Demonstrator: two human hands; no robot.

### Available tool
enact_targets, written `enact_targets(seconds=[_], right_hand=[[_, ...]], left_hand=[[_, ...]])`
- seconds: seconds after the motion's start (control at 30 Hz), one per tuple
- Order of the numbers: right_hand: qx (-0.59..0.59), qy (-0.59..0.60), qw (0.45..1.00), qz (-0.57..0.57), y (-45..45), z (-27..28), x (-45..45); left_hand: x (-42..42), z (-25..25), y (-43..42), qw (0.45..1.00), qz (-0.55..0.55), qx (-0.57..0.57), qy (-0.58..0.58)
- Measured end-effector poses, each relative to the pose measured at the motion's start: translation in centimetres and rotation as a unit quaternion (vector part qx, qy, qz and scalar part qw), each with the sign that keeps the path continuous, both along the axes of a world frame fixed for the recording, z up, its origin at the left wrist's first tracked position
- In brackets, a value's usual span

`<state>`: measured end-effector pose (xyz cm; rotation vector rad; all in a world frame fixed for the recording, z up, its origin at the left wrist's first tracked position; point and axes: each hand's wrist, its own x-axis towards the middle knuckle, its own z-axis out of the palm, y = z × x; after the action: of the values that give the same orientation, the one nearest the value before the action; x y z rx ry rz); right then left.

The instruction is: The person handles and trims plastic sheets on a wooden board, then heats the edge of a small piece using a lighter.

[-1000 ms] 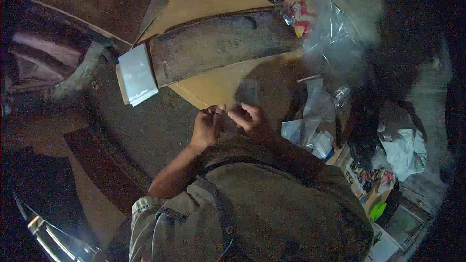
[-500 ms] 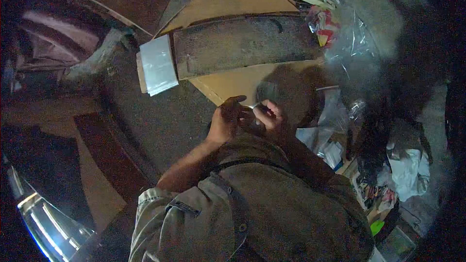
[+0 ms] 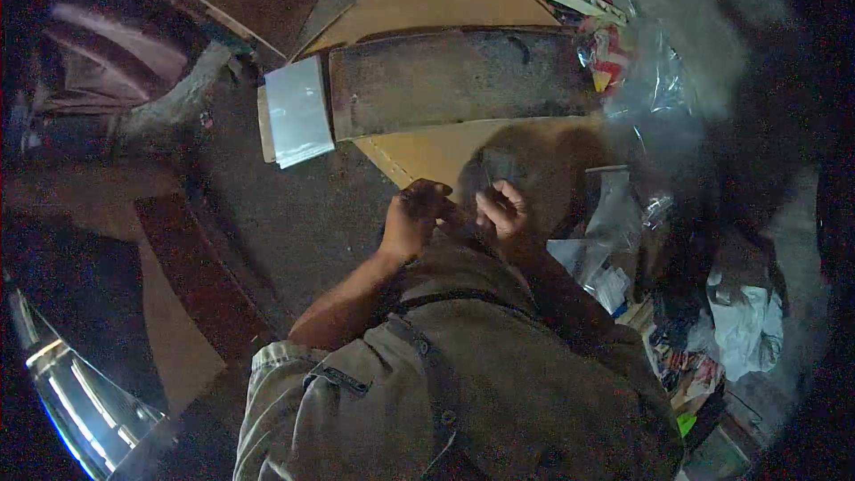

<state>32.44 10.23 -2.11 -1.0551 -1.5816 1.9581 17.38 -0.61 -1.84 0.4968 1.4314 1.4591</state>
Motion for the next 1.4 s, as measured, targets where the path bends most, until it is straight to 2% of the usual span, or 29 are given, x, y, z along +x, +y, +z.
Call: enact_targets(seconds=[0.03,0.07,0.13,0.17,0.2,0.27,0.3,0.33,0.37,0.4,0.43,0.5,0.53,0.6,0.63,0.67,0.73,0.77,0.83,0.9,1.0,1.03,1.07,1.1,1.17,1.23,1.4], right_hand=[[-0.035,0.036,0.998,-0.048,0.2,-1.2,0.2],[-0.034,0.035,0.998,-0.048,0.4,-2.4,0.2],[0.051,-0.008,0.991,-0.126,1.2,-4.5,0.4],[0.110,-0.118,0.985,-0.067,2.3,-5.2,0.9],[0.110,-0.118,0.985,-0.065,3.1,-6.4,1.5],[0.366,-0.131,0.921,-0.031,4.0,-8.6,2.1],[0.312,-0.179,0.933,-0.009,3.9,-7.9,2.3],[0.312,-0.178,0.933,-0.005,3.7,-8.3,2.5],[0.348,-0.188,0.918,-0.027,3.6,-8.9,2.8],[0.385,-0.197,0.900,-0.050,3.6,-8.6,2.4],[0.385,-0.198,0.900,-0.045,3.6,-8.3,2.2],[0.329,-0.165,0.926,-0.079,3.6,-7.0,1.6],[0.327,-0.167,0.927,-0.072,3.6,-6.1,1.2],[0.480,-0.106,0.864,-0.111,3.9,-3.9,0.3],[0.517,-0.183,0.833,-0.068,4.2,-1.7,0.2],[0.514,-0.185,0.836,-0.061,4.0,-1.8,0.1],[0.312,-0.135,0.938,-0.070,3.2,-2.5,-0.4],[0.306,-0.140,0.939,-0.065,2.6,-3.0,-0.5],[0.060,-0.065,0.995,-0.040,1.3,-3.4,-1.2],[0.015,-0.054,0.998,-0.012,-0.5,-2.6,-2.2],[-0.008,-0.060,0.994,0.093,-1.4,0.8,-4.8],[-0.020,-0.049,0.990,0.131,-1.3,1.0,-5.4],[-0.027,-0.054,0.989,0.131,-1.6,0.1,-5.2],[-0.069,-0.018,0.992,0.107,-2.0,-0.9,-5.3],[-0.114,0.013,0.990,0.078,-2.0,-1.8,-5.3],[-0.089,-0.082,0.990,0.069,-1.0,-0.2,-6.5],[-0.117,-0.057,0.991,0.043,0.4,-2.0,-7.2]], left_hand=[[-0.3,-0.2,0.0,0.998,0.032,-0.003,-0.051],[-0.6,-0.4,-0.1,0.993,0.063,-0.006,-0.102],[-1.0,-0.2,-0.3,0.988,0.067,-0.007,-0.140],[-1.2,-0.1,-0.4,0.982,0.072,-0.008,-0.177],[-1.2,-0.1,-0.5,0.981,0.073,-0.007,-0.177],[-1.3,0.0,-0.9,0.998,0.024,-0.031,-0.043],[-1.3,-0.1,-0.9,0.998,0.029,-0.032,-0.043],[-1.3,-0.3,-1.0,0.978,0.074,0.005,-0.194],[-1.3,-0.5,-1.0,0.933,0.116,0.044,-0.339],[-1.4,-0.8,-1.1,0.932,0.120,0.045,-0.340],[-1.5,-1.0,-1.4,0.969,0.079,0.052,-0.228],[-1.5,-1.2,-1.6,0.991,0.042,0.055,-0.117],[-1.4,-0.3,-1.5,0.985,0.066,0.039,-0.154],[-1.8,1.8,-1.3,0.976,0.095,0.019,-0.195],[-2.2,2.9,-1.2,1.000,0.027,-0.002,-0.007],[-2.5,3.3,-1.3,0.982,-0.045,-0.025,0.181],[-2.6,1.3,-1.5,0.987,-0.017,-0.011,0.160],[-2.5,0.5,-1.7,0.989,-0.003,-0.005,0.149],[-2.7,0.2,-1.5,0.989,0.011,-0.022,0.143],[-3.1,0.7,-1.2,0.988,0.010,-0.051,0.145],[-4.1,0.8,-0.9,0.992,0.067,-0.102,0.021],[-4.6,0.4,-1.2,0.976,0.017,-0.088,0.196],[-4.8,0.0,-1.3,0.928,-0.034,-0.070,0.364],[-4.7,-0.2,-1.3,0.930,-0.037,-0.075,0.359],[-4.3,-0.2,-1.3,0.977,0.031,-0.120,0.174],[-4.2,0.1,-1.1,0.976,0.041,-0.145,0.156],[-3.8,0.4,-1.0,0.971,0.053,-0.169,0.160]])
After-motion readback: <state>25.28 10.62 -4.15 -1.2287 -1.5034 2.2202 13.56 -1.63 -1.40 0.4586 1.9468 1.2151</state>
